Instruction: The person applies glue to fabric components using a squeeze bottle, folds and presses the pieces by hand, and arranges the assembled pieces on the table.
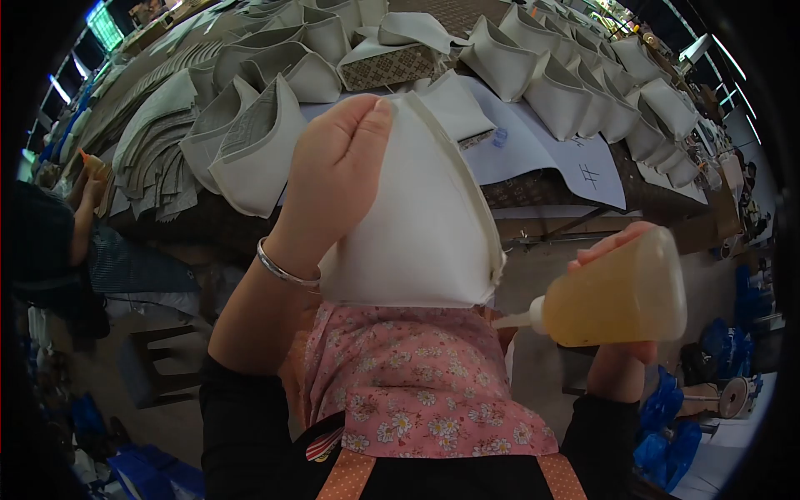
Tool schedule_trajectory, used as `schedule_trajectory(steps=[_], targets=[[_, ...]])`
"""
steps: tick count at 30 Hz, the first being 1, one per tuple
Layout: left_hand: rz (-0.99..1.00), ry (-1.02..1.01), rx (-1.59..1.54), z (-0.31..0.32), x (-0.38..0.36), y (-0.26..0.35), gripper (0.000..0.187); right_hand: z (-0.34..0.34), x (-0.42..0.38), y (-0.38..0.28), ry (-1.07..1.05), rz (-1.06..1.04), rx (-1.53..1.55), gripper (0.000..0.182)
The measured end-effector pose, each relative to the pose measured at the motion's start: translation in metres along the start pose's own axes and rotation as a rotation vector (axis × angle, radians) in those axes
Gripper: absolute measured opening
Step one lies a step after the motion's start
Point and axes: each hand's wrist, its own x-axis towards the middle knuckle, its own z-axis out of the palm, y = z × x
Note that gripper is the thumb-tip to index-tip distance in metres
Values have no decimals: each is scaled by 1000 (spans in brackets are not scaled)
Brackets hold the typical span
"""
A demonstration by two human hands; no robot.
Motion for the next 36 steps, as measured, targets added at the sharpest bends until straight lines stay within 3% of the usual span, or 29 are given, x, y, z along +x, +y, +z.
schedule_trajectory(steps=[1,2,3,4,5,6,7,8,10,11,13,18,23,25,28,31,34,36], targets=[[4,4,1,-2,3,-4,25,-8,-3,5,-84,32,37,107],[-122,1,-183,-5,6,-9,25,-12,-8,8,-88,30,37,107],[-249,-3,-368,-7,8,-11,26,-14,-15,10,70,44,217,102],[-249,2,-366,-9,9,-12,26,-17,-19,13,229,60,398,97],[-338,-20,-571,-10,9,-13,25,-21,-19,14,227,63,401,97],[-428,-44,-776,-12,8,-14,28,-25,-18,15,219,109,619,88],[-432,-43,-776,-12,8,-19,28,-28,-17,17,210,154,836,81],[-500,-52,-888,-11,8,-26,30,-29,-19,26,213,154,836,81],[-569,-67,-1001,-7,7,-32,31,-31,-26,51,383,211,1218,69],[-636,-35,-1096,-4,5,-32,34,-29,-30,60,386,207,1218,69],[-708,-3,-1185,-2,2,-31,37,-17,-36,77,650,309,1128,65],[-865,109,-1320,2,-8,-37,40,4,-31,111,725,385,1215,62],[-900,139,-1359,6,-21,-45,40,17,-18,120,686,432,1248,64],[-913,188,-1341,8,-25,-49,40,17,-15,123,559,439,1273,67],[-925,190,-1424,3,-34,-70,40,18,-13,120,590,445,1248,69],[-769,-22,-1550,-3,-35,-70,39,9,-17,119,643,415,1262,70],[-662,-124,-1389,-1,-31,-47,38,-6,-32,117,736,390,1259,70],[-535,-226,-1028,6,-26,-34,41,-17,-43,111,795,349,1257,70]])
